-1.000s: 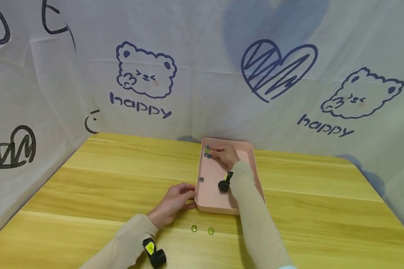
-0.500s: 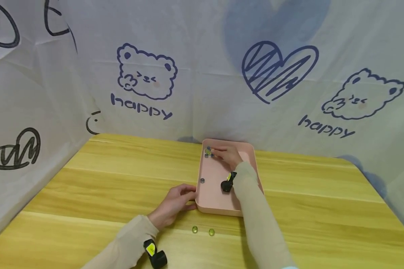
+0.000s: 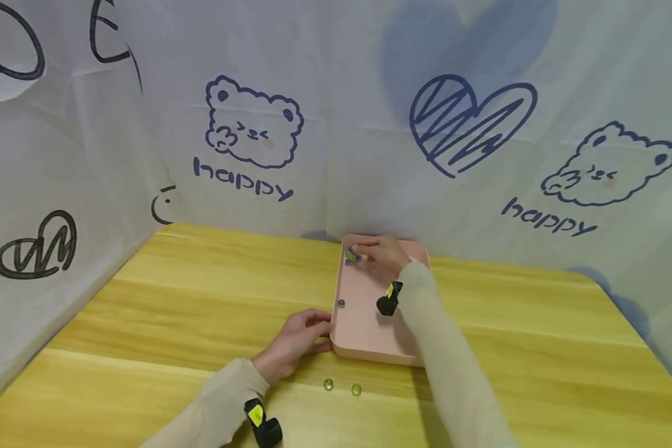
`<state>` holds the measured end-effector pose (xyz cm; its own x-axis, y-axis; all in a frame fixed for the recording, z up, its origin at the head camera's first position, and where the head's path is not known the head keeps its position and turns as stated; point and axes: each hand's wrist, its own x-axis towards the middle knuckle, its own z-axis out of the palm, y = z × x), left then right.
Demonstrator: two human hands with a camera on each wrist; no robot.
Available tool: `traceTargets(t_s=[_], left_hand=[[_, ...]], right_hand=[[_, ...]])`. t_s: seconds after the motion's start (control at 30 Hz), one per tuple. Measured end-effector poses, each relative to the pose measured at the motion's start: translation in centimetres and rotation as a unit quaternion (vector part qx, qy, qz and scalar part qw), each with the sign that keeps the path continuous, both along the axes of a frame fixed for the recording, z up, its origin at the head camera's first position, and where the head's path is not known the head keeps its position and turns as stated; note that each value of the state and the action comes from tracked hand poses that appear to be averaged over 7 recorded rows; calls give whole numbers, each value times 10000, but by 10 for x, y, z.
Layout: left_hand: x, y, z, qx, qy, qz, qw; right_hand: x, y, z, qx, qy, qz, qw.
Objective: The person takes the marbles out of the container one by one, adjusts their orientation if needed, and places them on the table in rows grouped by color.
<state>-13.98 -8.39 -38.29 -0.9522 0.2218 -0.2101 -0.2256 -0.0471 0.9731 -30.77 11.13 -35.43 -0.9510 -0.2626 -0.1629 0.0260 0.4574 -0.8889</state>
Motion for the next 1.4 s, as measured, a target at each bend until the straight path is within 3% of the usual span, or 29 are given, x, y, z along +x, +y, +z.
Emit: traceTargets(t_s=[0.17, 0.4, 0.73, 1.07, 1.4], left_hand=[[-3, 0, 1, -32, -2, 43, 10000], [-4, 2, 2, -36, -18, -10, 10000], [0, 2, 4, -69, -44, -35, 10000], [-1, 2, 6, -87, -70, -46, 9999], [0, 1, 6, -128, -88, -6, 9999]], right_hand=[[0, -1, 23, -433, -49, 325, 9985], [9, 6, 46, -866, -13, -511, 9949], [53, 12, 51, -942, 563, -637, 9919], [98, 11, 56, -1528, 572, -161, 9865], [130, 16, 47, -1197, 324, 435, 9913]])
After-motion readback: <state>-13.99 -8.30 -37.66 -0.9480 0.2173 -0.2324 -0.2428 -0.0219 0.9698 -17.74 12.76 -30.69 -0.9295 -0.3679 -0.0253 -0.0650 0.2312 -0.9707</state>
